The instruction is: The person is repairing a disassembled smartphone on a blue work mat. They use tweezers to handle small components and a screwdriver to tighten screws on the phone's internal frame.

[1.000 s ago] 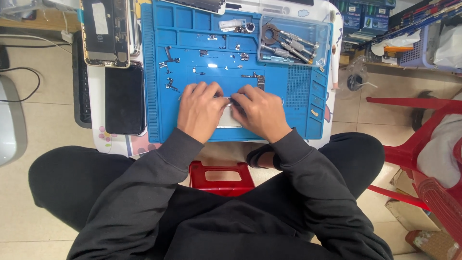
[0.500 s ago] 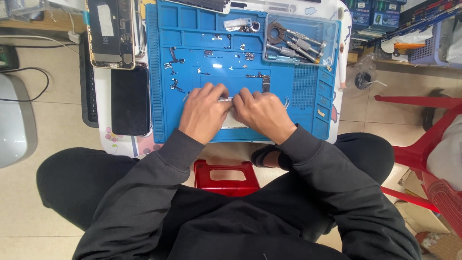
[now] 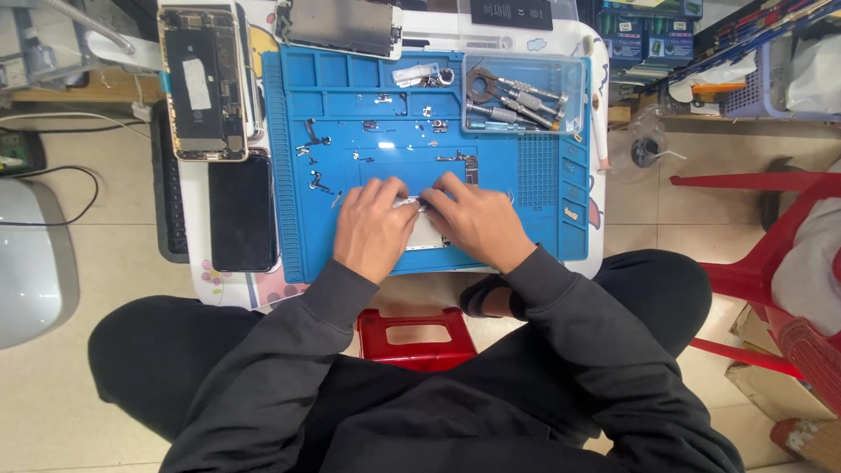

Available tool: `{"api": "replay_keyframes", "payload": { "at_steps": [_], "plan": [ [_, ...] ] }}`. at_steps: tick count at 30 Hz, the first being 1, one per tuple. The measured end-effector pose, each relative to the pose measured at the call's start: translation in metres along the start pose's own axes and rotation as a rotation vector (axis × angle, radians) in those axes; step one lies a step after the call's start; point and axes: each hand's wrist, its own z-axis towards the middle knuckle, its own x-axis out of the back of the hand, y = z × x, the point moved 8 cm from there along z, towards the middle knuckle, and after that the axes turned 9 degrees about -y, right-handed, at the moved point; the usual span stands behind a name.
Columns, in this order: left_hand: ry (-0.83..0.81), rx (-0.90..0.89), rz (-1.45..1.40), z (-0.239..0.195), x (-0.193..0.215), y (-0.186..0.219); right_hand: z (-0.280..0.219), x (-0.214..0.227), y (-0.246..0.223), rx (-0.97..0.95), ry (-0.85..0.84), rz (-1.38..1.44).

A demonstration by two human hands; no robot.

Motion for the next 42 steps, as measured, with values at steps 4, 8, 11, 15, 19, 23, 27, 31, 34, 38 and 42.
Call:
{"api": "replay_keyframes", "payload": {
  "at_steps": [4,8,11,15,19,23,27,31,34,38,42],
  "plan": [
    [-0.001,0.011,0.004,-0.001,0.002,0.004,-0.007,-0.005,0.004,-0.067,0.021,0.033],
    [0.040,0.046,-0.045,0.000,0.001,-0.005,-0.005,-0.003,0.005,-0.074,0.034,0.054],
    [0.079,0.023,-0.105,0.004,0.004,-0.007,-0.007,0.000,0.010,-0.099,0.074,0.085],
    [0.147,0.001,-0.089,-0.007,0.002,-0.007,-0.008,-0.005,0.012,-0.146,0.079,0.119],
    [0.292,-0.081,0.042,-0.021,0.010,0.018,-0.006,-0.001,0.013,-0.151,0.059,0.125],
    [0.183,-0.044,0.093,-0.034,-0.006,0.042,-0.007,-0.004,0.014,-0.159,0.049,0.116],
    [0.148,0.007,0.165,-0.036,-0.007,0.046,-0.007,-0.007,0.015,-0.161,0.044,0.157],
    [0.136,0.020,0.205,-0.032,-0.017,0.048,-0.007,-0.008,0.018,-0.154,0.037,0.153],
    [0.161,0.009,0.235,-0.032,-0.016,0.049,-0.007,-0.007,0.016,-0.154,0.042,0.156],
    [0.163,0.024,0.235,-0.033,-0.022,0.047,-0.008,-0.010,0.017,-0.163,0.040,0.141],
    [0.173,0.023,0.207,-0.031,-0.016,0.046,-0.009,-0.008,0.019,-0.150,0.060,0.148]
  ]
}}
